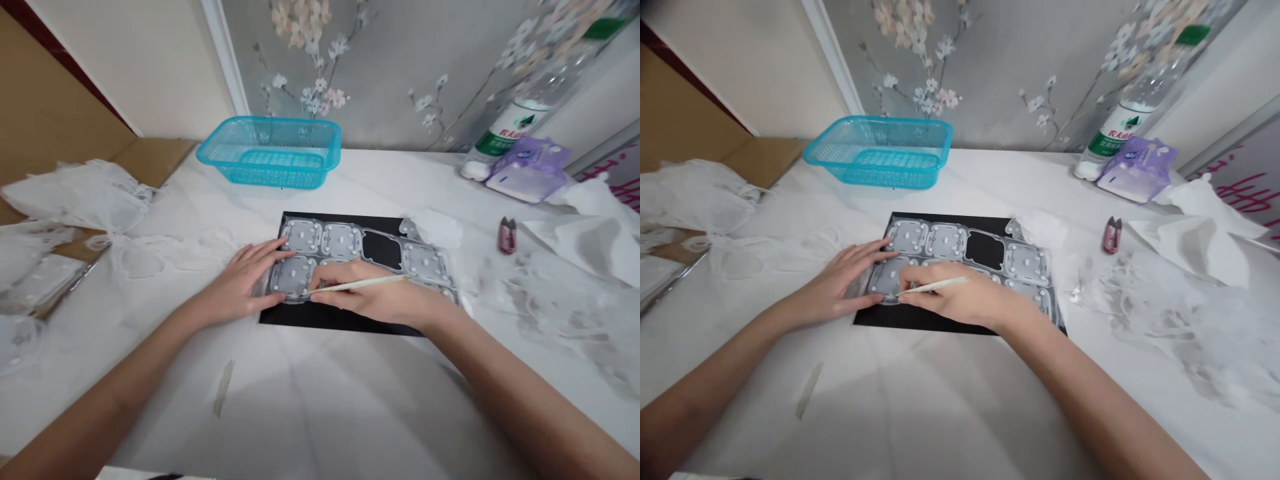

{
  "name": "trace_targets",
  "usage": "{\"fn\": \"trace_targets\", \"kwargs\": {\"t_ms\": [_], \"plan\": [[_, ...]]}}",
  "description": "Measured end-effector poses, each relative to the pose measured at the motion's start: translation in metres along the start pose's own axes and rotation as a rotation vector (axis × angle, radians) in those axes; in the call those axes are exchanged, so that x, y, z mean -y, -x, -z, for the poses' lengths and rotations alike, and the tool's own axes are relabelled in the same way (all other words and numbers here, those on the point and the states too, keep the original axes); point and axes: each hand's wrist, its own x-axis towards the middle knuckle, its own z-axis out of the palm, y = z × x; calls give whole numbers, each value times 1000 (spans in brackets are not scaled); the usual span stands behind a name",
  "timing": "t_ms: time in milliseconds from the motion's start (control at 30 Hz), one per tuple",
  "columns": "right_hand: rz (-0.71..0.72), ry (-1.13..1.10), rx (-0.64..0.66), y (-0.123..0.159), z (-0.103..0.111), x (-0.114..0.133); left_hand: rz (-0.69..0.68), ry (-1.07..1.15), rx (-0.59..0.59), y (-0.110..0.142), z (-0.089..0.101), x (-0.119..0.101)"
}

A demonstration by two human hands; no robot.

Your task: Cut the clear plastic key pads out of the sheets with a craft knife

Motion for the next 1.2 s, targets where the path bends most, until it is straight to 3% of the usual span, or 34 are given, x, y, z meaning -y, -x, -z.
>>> {"fn": "trace_targets", "kwargs": {"t_ms": [167,400,600,900,1200], "plan": [[18,18,-26,-3,-9,-2,3,-2,-7,0,0,0],[-16,80,-48,3,1,3,-9,17,5,0,2,0],[65,-40,-131,0,-5,6,-28,7,-10,2,-1,5],[60,77,-81,-7,-16,1,-47,7,-19,0,-2,7],[97,175,-45,-4,-13,3,-40,29,-9,2,0,5]]}}
